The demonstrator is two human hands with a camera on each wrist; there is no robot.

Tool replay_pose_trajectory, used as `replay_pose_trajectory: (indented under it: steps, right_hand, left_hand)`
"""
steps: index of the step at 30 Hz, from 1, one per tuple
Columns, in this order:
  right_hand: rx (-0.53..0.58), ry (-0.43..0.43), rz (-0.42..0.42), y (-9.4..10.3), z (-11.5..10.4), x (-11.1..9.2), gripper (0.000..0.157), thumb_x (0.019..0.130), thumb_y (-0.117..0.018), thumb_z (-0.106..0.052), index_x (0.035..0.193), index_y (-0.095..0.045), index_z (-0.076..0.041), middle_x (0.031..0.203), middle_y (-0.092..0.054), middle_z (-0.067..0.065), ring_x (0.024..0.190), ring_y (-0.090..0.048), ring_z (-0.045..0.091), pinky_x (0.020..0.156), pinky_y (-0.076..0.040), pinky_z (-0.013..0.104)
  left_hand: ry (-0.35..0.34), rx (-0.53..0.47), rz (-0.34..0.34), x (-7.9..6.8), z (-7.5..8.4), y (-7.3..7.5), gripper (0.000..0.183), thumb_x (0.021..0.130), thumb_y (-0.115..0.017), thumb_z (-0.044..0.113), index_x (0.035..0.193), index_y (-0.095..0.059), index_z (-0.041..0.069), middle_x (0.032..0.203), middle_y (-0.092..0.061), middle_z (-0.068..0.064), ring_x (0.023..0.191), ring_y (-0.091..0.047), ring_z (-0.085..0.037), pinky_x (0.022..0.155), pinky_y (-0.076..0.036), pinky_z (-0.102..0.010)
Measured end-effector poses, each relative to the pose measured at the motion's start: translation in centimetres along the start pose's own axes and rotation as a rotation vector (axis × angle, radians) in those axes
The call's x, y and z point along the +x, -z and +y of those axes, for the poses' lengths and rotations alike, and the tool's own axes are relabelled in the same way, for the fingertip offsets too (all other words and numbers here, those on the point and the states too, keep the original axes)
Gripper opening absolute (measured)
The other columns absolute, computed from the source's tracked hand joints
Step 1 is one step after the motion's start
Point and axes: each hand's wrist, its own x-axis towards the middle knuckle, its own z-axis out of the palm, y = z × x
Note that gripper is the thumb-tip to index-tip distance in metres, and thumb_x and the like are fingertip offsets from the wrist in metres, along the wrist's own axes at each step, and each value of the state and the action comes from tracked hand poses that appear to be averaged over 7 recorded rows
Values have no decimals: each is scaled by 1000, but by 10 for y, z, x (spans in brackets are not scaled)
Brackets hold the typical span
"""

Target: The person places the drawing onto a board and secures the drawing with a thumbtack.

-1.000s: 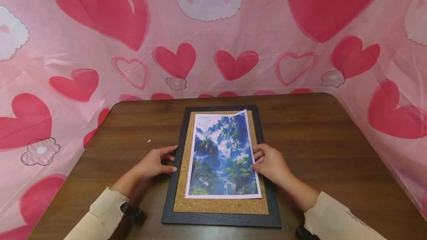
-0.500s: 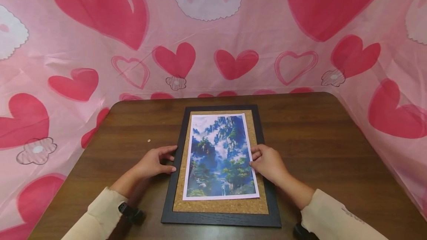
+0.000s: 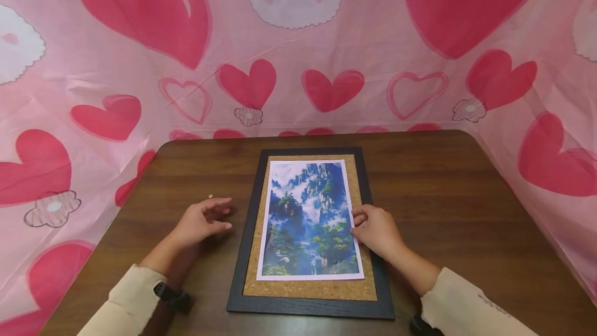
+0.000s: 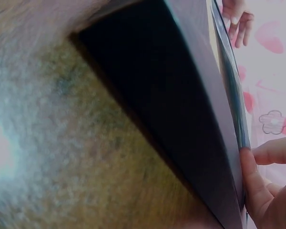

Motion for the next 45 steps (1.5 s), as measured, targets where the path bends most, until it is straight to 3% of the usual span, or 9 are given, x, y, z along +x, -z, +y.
replay_pose_trajectory:
  steps: [6, 10, 11, 17, 25, 32, 39, 45]
  right_hand:
    - [27, 0, 5, 1, 1, 0, 34, 80, -71, 7, 113, -62, 12, 85, -65, 11, 69, -63, 19, 56, -56, 28]
    - [40, -10, 3, 1, 2, 1, 34, 81, -70, 7, 113, -62, 12, 85, -65, 11, 70, -64, 19, 57, -57, 28]
    - [44, -14, 2, 1, 3, 1, 35, 81, -71, 7, 114, -62, 12, 85, -65, 11, 71, -64, 19, 57, -57, 28]
    - [48, -37, -4, 2, 3, 1, 37, 79, -72, 6, 114, -61, 12, 87, -66, 12, 71, -64, 19, 59, -57, 29]
    - [82, -43, -14, 3, 4, 1, 39, 79, -73, 5, 115, -61, 12, 89, -66, 13, 74, -64, 20, 60, -57, 29]
    - [180, -73, -48, 6, 9, 4, 40, 80, -74, 5, 117, -60, 13, 93, -67, 16, 78, -66, 22, 64, -58, 31]
    - [235, -109, -70, 8, 10, 5, 41, 80, -75, 5, 117, -59, 13, 94, -67, 16, 79, -67, 22, 66, -58, 32]
    - [255, -119, -87, 9, 9, 5, 41, 80, -74, 6, 118, -58, 14, 93, -67, 16, 79, -67, 23, 67, -58, 33]
  left_hand:
    - [1, -22, 55, -1, -1, 12, 57, 73, -86, 5, 125, -64, 0, 117, -64, -17, 111, -60, -35, 80, -56, -33]
    - [26, -4, 82, 1, -3, 22, 58, 73, -86, 7, 126, -64, 1, 117, -63, -18, 104, -63, -34, 80, -56, -32]
    - [34, 9, 88, 3, -8, 24, 59, 73, -87, 9, 126, -64, 3, 116, -64, -16, 103, -64, -32, 78, -56, -28]
    - [44, 95, 137, 9, -15, 35, 59, 74, -86, 11, 127, -63, 2, 108, -69, -17, 100, -65, -30, 80, -52, -25]
    - [36, 96, 184, 16, -28, 44, 55, 75, -85, 8, 125, -64, 1, 108, -70, -17, 97, -66, -30, 75, -50, -17]
    - [83, 37, 176, 22, -38, 54, 55, 76, -84, 10, 127, -64, 1, 108, -70, -18, 97, -65, -30, 74, -49, -13]
    - [63, 124, 149, 31, -44, 57, 50, 76, -84, 8, 122, -66, -1, 112, -69, -18, 93, -68, -24, 74, -50, -13]
    - [25, 196, 138, 37, -49, 57, 39, 76, -84, 7, 112, -72, -3, 104, -72, -16, 88, -68, -23, 71, -50, -16]
